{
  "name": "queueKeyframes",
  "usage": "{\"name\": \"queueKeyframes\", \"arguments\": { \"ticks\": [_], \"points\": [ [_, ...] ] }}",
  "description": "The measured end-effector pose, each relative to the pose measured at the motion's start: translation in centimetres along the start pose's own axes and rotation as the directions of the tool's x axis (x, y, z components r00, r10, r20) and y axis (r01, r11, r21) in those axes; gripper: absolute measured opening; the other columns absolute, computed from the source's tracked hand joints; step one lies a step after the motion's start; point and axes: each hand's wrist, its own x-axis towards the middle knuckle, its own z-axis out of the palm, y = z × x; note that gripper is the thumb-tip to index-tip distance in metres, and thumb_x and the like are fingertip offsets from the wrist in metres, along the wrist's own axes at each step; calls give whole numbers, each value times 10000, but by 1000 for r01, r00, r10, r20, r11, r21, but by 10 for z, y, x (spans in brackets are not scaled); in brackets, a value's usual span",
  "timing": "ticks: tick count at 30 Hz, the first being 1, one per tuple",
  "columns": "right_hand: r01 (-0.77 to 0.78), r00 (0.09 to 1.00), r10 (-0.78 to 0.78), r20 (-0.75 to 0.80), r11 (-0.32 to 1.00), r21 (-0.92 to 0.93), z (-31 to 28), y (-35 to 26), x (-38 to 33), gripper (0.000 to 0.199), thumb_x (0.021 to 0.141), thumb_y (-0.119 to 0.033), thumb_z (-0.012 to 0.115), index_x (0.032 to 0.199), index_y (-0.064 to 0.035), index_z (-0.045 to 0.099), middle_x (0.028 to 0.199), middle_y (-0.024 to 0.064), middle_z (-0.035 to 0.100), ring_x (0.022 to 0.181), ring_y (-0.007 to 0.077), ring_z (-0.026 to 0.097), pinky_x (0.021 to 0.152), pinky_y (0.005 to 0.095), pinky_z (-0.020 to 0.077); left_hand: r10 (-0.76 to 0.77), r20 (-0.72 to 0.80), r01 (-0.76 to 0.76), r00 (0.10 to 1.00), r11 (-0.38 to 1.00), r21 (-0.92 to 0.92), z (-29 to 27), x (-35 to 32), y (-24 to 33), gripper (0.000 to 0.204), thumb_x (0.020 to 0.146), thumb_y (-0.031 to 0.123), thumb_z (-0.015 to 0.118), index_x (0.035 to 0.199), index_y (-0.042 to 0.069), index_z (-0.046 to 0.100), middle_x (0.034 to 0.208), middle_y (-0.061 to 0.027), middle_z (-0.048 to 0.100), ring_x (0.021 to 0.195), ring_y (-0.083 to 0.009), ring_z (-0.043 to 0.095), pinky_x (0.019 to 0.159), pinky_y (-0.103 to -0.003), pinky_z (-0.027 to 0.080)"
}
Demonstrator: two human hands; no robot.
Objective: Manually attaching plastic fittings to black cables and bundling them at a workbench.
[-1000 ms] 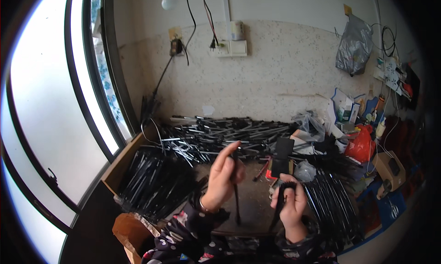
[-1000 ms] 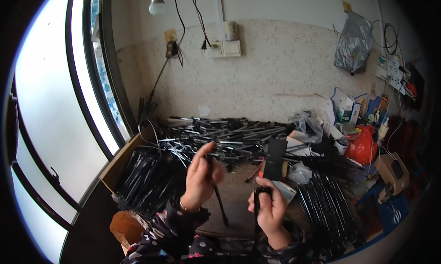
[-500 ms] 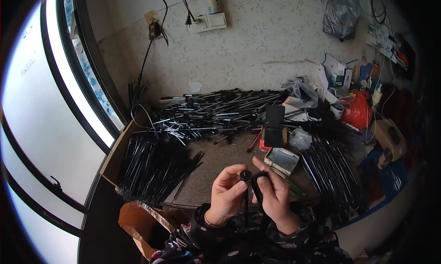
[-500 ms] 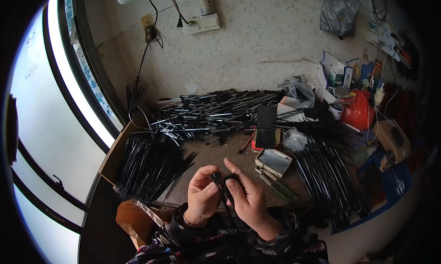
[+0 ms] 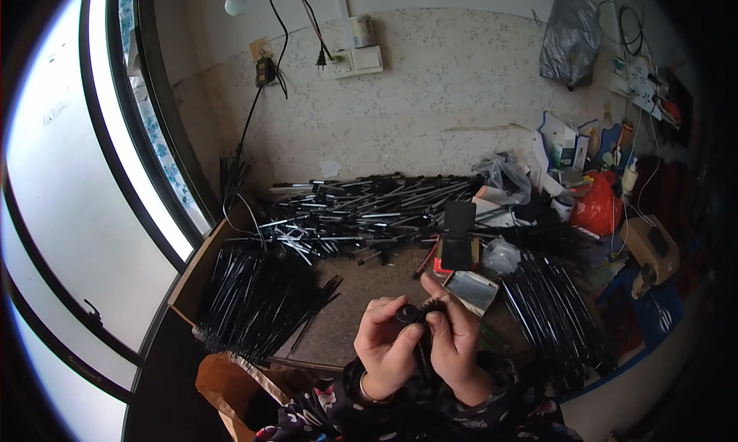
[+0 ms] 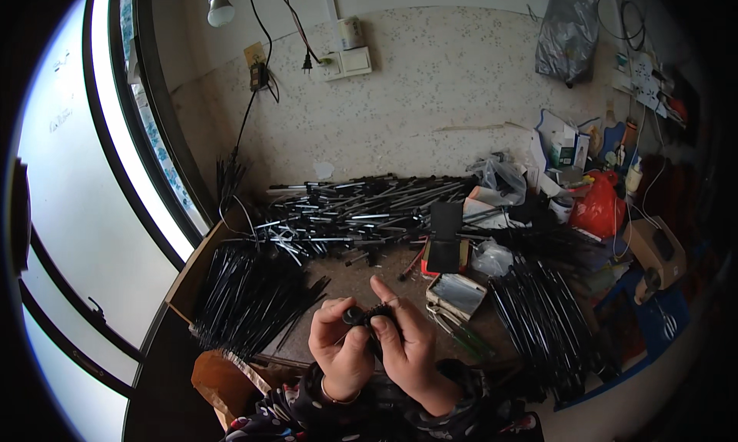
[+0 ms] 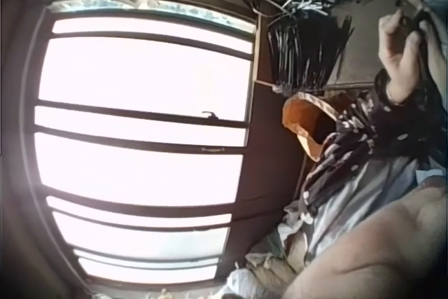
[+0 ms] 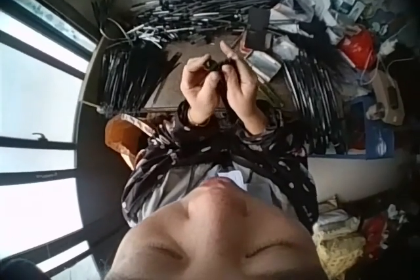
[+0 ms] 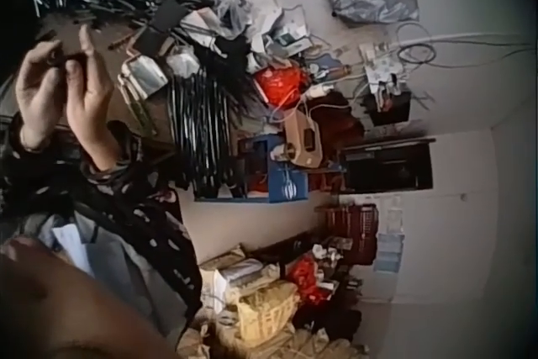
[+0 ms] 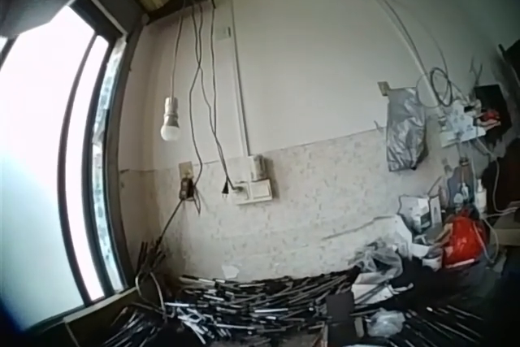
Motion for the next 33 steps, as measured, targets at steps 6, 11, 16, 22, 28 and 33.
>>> {"name": "queueKeyframes", "arguments": {
  "ticks": [6, 11, 16, 22, 28, 33],
  "points": [
    [40, 999, -37, -36, 997, 65, 0, -2, 15, 352, 909, -151, 520, 1208, 34, 530, 915, 115, 609, 723, 193, 541, 687, 284, 442, 120, 277, -78, 953, 984, -159, 1, 38, 4, 336, 854, 187, 606, 1107, -31, 570, 982, -89, 520, 888, -164, 482, 801, -264, 379],
    [59, 985, -70, -155, 995, -75, 16, 10, 12, 381, 921, -166, 497, 1255, 17, 495, 901, 95, 564, 785, 197, 533, 726, 292, 434, 113, 232, -140, 966, 985, 102, -6, 48, -12, 390, 882, 285, 562, 1096, -40, 587, 963, -93, 534, 875, -163, 472, 806, -271, 367],
    [84, 994, -82, -67, 996, 34, 10, 19, 18, 397, 936, -191, 468, 1280, 6, 473, 933, 90, 543, 831, 198, 528, 762, 297, 425, -8, 260, 16, 966, 999, -28, -12, 47, -16, 409, 880, 305, 573, 1088, -46, 596, 951, -88, 544, 877, -166, 475, 810, -274, 368],
    [19, 1000, -17, -22, 996, 82, 8, 16, 18, 373, 945, -199, 441, 1251, 3, 504, 950, 96, 549, 846, 206, 532, 769, 296, 423, 14, 247, 10, 969, 996, -93, -13, 47, -20, 398, 890, 305, 564, 1057, -55, 599, 982, -100, 561, 903, -173, 491, 817, -290, 379],
    [76, 996, -76, -35, 997, -8, 18, 13, 17, 341, 933, -169, 465, 1219, 3, 533, 942, 112, 559, 831, 217, 537, 762, 297, 426, -215, 215, 257, 953, 947, -192, -14, 47, -10, 368, 877, 255, 591, 1076, -54, 577, 991, -118, 569, 913, -184, 503, 817, -294, 398],
    [111, 959, -137, -247, 987, -117, 33, 19, 7, 319, 900, -120, 510, 1183, 22, 549, 937, 115, 576, 814, 233, 556, 746, 313, 440, 122, 60, -133, 991, 962, 238, -9, 42, -8, 347, 867, 189, 602, 1120, -43, 552, 991, -115, 565, 913, -176, 510, 811, -284, 412]
  ]
}}
